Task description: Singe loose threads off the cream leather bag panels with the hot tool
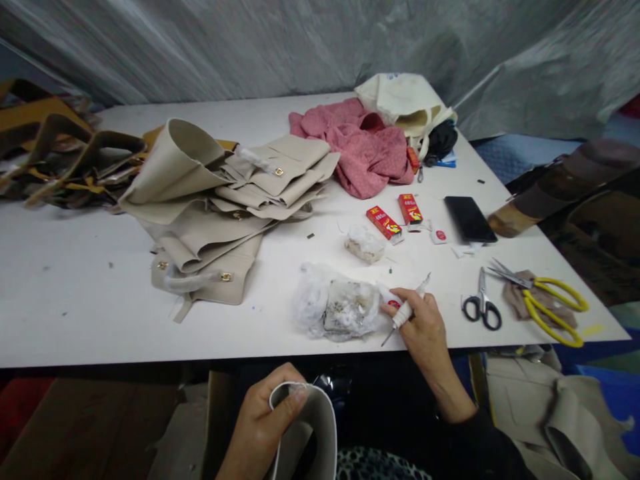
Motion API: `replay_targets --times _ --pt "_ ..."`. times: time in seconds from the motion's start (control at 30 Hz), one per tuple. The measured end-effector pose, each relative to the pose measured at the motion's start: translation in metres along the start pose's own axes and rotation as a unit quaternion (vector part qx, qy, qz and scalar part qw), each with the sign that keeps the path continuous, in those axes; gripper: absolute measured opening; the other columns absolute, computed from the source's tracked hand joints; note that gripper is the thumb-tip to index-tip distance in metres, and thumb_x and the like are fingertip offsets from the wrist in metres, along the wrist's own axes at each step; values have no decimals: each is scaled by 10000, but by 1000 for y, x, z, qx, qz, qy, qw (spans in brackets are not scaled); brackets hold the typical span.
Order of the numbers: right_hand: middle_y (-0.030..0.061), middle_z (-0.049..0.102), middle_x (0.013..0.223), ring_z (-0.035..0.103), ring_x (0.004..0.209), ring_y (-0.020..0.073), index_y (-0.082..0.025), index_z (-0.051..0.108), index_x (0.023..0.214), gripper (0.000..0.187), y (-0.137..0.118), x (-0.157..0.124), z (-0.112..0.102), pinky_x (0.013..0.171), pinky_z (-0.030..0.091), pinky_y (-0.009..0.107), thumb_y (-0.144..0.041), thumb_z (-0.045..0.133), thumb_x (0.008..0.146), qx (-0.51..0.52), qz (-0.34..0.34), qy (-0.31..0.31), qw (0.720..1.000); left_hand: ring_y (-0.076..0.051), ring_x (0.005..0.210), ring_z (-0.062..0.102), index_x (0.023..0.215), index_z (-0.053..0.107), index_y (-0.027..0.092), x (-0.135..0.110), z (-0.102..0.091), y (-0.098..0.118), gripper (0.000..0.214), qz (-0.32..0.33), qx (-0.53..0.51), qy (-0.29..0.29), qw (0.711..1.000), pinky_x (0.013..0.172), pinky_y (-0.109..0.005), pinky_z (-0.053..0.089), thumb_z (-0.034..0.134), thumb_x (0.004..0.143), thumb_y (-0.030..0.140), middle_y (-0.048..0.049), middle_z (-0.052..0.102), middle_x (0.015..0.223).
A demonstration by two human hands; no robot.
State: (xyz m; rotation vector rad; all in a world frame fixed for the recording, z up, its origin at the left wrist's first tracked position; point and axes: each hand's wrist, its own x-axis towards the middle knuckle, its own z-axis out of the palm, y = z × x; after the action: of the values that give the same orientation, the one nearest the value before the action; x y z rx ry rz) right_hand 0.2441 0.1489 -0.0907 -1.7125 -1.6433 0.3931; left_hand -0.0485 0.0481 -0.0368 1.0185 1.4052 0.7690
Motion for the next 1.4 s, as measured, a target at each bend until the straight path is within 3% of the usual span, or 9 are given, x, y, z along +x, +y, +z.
replay_targets --times 0.2,0.3,0.43,0.6,1.1,1.4 --pt "35 695 978 664 867 202 -219 678 1121 267 -3 -3 -18 783 536 331 -425 701 952 178 51 -5 983 -137 629 468 723 668 162 3 1 1 369 1 -11 5 1000 617 -249 385 713 881 493 -6 554 682" --pt "45 729 994 693 852 201 -225 694 1121 238 -15 -10 -30 745 558 310 -384 722 945 204 30 -37 978 -140 619 463 701 666 162 5 3 7 367 -6 -12 9 1000 614 -253 387 727 860 487 -7 549 668" --pt "33 763 948 709 780 191 -254 731 1103 178 -35 -20 -39 688 559 286 -341 736 947 169 -54 -83 981 -145 621 465 686 662 165 6 6 15 363 -12 -5 12 1000 618 -256 394 726 853 480 -7 547 660" --pt "33 755 869 706 741 195 -238 723 1123 169 -49 -24 -35 672 540 306 -311 716 971 99 -132 -94 982 -147 621 464 688 657 168 7 7 14 355 -18 -8 9 1000 616 -255 397 723 853 476 -7 551 659" --pt "69 758 894 717 793 216 -212 715 1115 153 -54 -21 -32 690 557 324 -306 662 1007 48 -186 -91 977 -140 610 456 687 657 169 8 3 11 336 -14 -19 18 1000 606 -251 387 732 853 452 -3 552 649" --pt "91 778 991 723 839 228 -200 693 1162 165 -63 -21 -36 733 567 338 -194 637 1007 -6 -238 -76 968 -134 610 457 705 667 169 8 -2 7 327 -8 -24 11 1000 601 -247 386 729 872 444 -3 558 663"
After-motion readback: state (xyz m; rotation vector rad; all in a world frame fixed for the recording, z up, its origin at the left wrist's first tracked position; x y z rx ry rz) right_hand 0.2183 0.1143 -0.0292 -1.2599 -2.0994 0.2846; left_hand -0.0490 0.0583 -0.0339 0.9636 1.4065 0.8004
